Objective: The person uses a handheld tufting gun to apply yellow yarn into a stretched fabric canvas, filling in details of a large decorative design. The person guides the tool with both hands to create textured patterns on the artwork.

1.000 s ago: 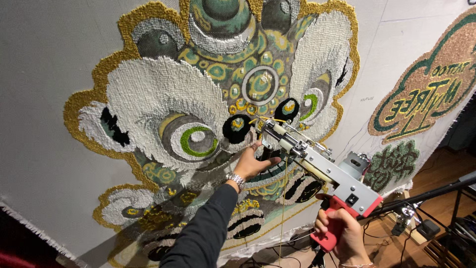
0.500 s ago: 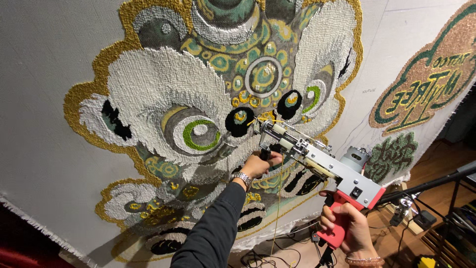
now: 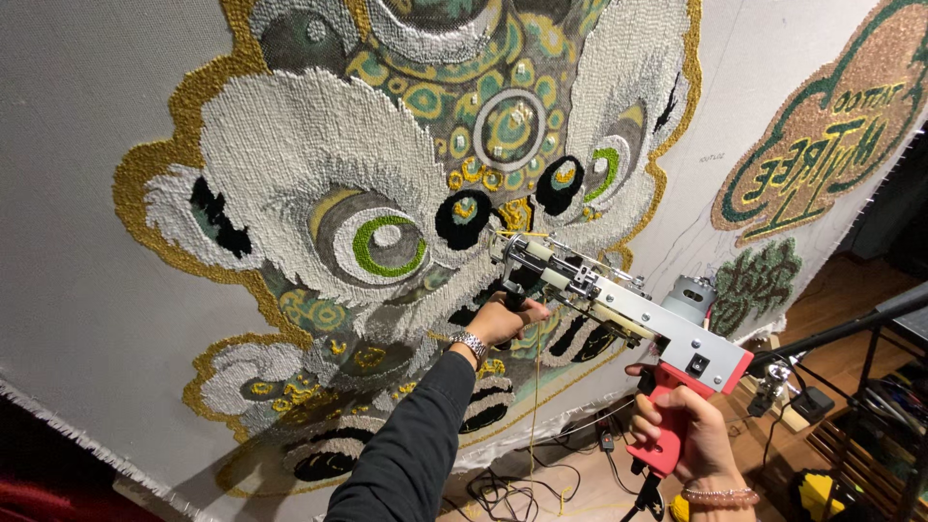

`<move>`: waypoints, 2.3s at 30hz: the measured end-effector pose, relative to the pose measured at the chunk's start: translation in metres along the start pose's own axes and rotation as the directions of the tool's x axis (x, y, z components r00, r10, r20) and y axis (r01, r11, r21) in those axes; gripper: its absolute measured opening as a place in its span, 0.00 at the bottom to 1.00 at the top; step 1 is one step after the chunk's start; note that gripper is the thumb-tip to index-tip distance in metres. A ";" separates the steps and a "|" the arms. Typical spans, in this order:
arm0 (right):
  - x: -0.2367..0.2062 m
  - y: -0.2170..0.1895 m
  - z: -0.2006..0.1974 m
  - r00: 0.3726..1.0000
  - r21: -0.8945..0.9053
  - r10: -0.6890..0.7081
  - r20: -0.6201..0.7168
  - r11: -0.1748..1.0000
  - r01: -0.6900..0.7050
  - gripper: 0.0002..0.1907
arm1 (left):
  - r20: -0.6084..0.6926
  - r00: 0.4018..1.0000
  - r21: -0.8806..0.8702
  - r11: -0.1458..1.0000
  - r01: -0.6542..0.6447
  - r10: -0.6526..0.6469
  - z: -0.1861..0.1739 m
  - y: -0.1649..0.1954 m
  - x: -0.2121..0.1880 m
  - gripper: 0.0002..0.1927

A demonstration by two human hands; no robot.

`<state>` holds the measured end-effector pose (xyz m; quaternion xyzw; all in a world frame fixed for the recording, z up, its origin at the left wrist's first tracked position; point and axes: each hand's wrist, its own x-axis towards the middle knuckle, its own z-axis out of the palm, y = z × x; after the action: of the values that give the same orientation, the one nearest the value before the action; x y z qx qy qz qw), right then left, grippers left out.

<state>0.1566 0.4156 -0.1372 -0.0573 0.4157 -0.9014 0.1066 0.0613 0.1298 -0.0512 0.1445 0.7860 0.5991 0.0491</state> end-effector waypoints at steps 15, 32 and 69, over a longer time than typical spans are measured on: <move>-0.004 -0.003 0.002 0.999 -0.014 0.042 -0.005 0.999 -0.043 0.27 | 0.016 1.000 0.019 1.000 -0.003 0.003 0.000 -0.004 -0.019 0.10; 0.020 -0.030 0.035 0.996 -0.085 -0.073 -0.048 0.994 0.069 0.25 | -0.065 0.998 0.016 1.000 0.019 -0.018 -0.018 0.028 -0.001 0.12; 0.054 -0.043 0.123 0.994 -0.166 -0.062 -0.085 0.985 0.047 0.22 | -0.164 0.986 0.148 0.987 0.063 -0.038 -0.070 0.040 0.027 0.18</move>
<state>0.1216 0.3389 -0.0239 -0.0365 0.4912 -0.8683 0.0581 0.0248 0.0826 0.0086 0.0791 0.8344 0.5453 -0.0103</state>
